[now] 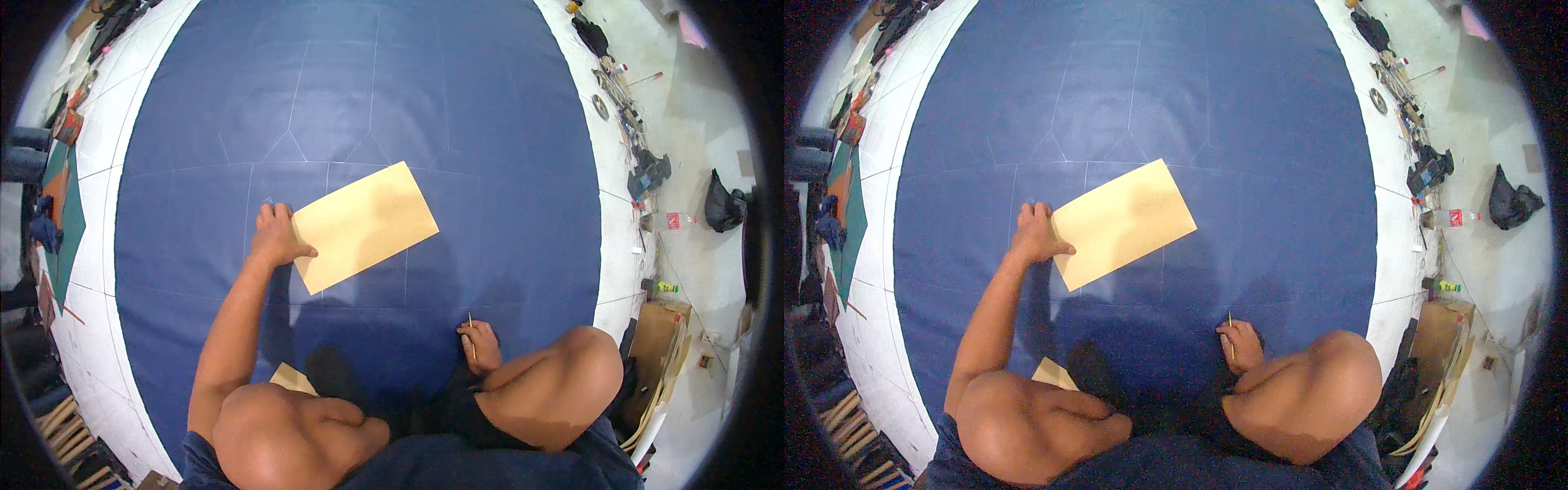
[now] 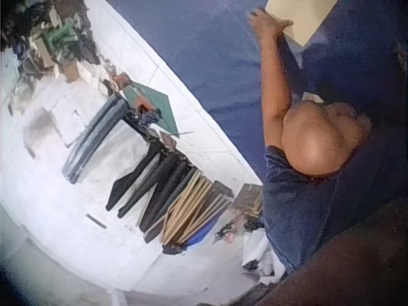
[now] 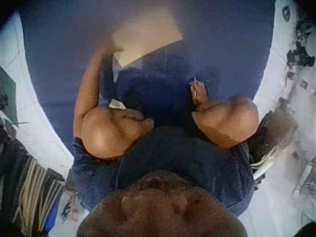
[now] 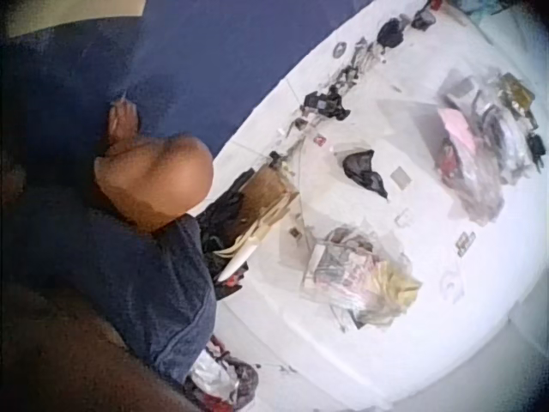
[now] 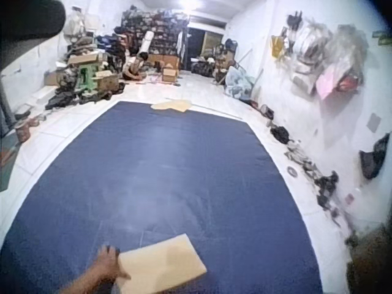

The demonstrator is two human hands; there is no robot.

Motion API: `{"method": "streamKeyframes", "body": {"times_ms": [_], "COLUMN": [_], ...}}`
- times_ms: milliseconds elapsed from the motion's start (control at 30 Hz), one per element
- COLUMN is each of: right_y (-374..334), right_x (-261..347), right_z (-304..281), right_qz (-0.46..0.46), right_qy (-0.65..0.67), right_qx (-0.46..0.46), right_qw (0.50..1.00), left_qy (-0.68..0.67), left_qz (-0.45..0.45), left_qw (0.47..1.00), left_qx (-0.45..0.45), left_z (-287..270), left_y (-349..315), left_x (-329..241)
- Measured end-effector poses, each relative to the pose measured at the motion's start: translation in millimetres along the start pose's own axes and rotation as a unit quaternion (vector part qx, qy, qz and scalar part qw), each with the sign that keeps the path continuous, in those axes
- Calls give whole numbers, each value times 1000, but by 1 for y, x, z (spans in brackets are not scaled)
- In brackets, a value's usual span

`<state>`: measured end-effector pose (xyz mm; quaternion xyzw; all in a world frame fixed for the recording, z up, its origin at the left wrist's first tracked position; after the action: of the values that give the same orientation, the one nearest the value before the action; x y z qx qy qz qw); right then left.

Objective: The person uses a pencil to mark outlines around pieces of cardstock patterns onto a large blue fabric sheet laid out on the floor.

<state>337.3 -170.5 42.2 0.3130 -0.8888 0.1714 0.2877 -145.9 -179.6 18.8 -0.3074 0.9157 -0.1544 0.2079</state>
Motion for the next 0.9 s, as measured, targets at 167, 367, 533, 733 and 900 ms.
{"method": "streamKeyframes", "body": {"times_ms": [167, 367, 533, 733, 900], "right_y": [-3, -3, -1, -2, 0], "right_x": [-6, -10, -8, -8, -6], "right_z": [0, 5, 3, 2, 2], "right_qz": [-9, -20, -23, -30, -31], "right_qy": [-15, -1, -4, -2, 8], "right_qx": [-15, -7, 0, -15, -12], "right_qw": [1000, 1000, 1000, 999, 999], "left_qy": [9, -104, -2, 27, 27], "left_qz": [14, 64, 73, 44, 15], "left_qw": [1000, 989, 992, 997, 999], "left_qx": [-24, -79, -101, -56, -35], "left_z": [2, 9, 2, 6, 8], "left_y": [1, -8, -21, -18, -22], "left_x": [-3, 14, -8, -7, -8]}}
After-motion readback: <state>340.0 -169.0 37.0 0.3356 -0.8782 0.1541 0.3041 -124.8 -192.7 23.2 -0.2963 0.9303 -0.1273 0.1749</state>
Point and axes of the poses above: each hand's wrist, its own y-axis towards the middle knuckle, its own z-axis out of the palm, x = y × z, the point moved 7 cm from there along y, towards the middle knuckle, and after that the axes turned 3 degrees about -x, right-handed, at the moved point
